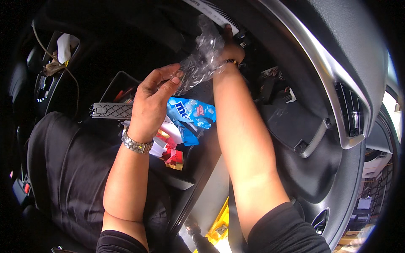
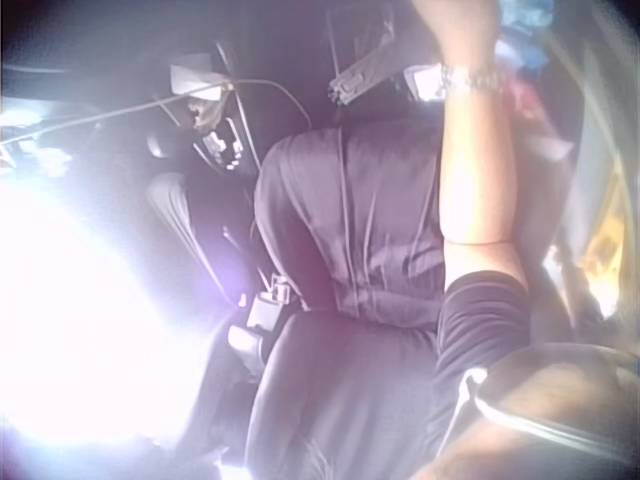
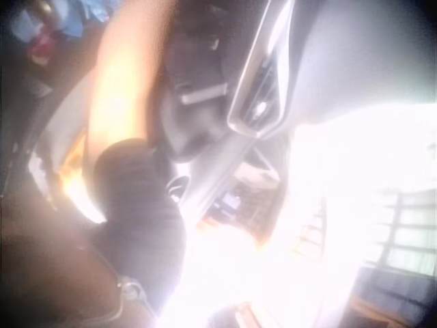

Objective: The person exits a car, opens the hood, and pours pink coolant into the engine's reservoir. They then remove a used air filter, place it in the glove compartment, and install a new air filter into the engine bay.

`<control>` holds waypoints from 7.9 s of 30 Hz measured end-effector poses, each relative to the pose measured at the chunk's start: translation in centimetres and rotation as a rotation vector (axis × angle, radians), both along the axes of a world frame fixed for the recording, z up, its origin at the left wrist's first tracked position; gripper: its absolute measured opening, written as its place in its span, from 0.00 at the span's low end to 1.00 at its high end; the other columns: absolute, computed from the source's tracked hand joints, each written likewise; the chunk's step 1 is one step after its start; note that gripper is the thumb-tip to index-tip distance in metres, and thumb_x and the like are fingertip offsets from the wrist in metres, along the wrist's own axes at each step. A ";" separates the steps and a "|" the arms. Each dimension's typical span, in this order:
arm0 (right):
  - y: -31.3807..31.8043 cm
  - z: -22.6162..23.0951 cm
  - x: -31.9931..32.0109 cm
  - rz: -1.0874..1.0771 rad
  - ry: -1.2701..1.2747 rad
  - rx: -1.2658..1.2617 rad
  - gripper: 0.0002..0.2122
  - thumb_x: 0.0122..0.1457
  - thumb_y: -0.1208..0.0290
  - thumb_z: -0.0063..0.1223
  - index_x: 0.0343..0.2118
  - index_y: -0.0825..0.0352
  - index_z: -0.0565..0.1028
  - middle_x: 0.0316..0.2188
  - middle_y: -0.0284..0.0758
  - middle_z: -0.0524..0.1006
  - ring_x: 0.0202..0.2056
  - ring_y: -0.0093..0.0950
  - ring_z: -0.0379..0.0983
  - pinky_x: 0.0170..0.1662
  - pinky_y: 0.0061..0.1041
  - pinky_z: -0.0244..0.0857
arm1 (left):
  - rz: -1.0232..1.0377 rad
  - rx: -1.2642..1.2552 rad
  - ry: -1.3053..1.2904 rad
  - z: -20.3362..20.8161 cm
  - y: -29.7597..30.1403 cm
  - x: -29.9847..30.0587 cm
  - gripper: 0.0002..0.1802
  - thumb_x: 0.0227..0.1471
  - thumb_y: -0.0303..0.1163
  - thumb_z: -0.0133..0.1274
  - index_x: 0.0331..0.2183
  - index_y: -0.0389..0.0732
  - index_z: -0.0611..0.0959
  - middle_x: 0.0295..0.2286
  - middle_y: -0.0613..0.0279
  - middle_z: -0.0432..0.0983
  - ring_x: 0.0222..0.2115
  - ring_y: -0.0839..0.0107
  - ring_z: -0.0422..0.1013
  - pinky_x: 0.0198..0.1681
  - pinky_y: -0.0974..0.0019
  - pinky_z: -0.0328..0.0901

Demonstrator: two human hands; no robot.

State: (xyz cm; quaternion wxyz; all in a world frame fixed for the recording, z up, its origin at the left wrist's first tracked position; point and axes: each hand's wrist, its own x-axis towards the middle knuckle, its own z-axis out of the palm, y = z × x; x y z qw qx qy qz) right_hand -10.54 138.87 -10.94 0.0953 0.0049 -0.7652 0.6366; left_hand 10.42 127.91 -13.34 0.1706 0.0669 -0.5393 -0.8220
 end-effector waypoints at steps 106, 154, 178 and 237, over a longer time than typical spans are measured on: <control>11.5 -18.1 25.5 0.202 -1.105 0.130 0.15 0.53 0.66 0.57 0.42 0.67 0.76 0.34 0.34 0.77 0.33 0.25 0.73 0.35 0.29 0.68 | 1.248 -1.598 -0.254 -0.1 -11.9 9.3 0.22 0.50 0.36 0.62 0.45 0.33 0.80 0.40 0.55 0.81 0.46 0.67 0.75 0.49 0.67 0.70; 23.1 -15.1 32.2 -0.054 -0.409 -0.466 0.10 0.55 0.77 0.59 0.41 0.66 0.77 0.38 0.36 0.80 0.39 0.30 0.77 0.44 0.29 0.72 | 0.646 -0.814 -0.157 -0.8 -6.3 2.2 0.10 0.49 0.28 0.63 0.25 0.35 0.79 0.18 0.73 0.71 0.20 0.86 0.60 0.24 0.78 0.57; 17.1 -10.2 27.9 -0.028 -0.482 -0.361 0.10 0.56 0.79 0.58 0.42 0.67 0.77 0.38 0.35 0.80 0.39 0.28 0.77 0.42 0.28 0.72 | 0.862 -0.807 -0.139 0.1 -7.5 2.6 0.14 0.47 0.31 0.66 0.24 0.35 0.77 0.18 0.71 0.71 0.19 0.83 0.62 0.23 0.76 0.59; 23.9 -6.3 20.8 0.110 -0.099 -0.295 0.22 0.64 0.59 0.53 0.56 0.68 0.71 0.53 0.33 0.73 0.54 0.26 0.66 0.58 0.28 0.57 | 0.702 -1.989 -0.292 -4.2 -15.0 1.8 0.18 0.64 0.38 0.44 0.29 0.37 0.80 0.26 0.47 0.78 0.26 0.50 0.76 0.25 0.53 0.69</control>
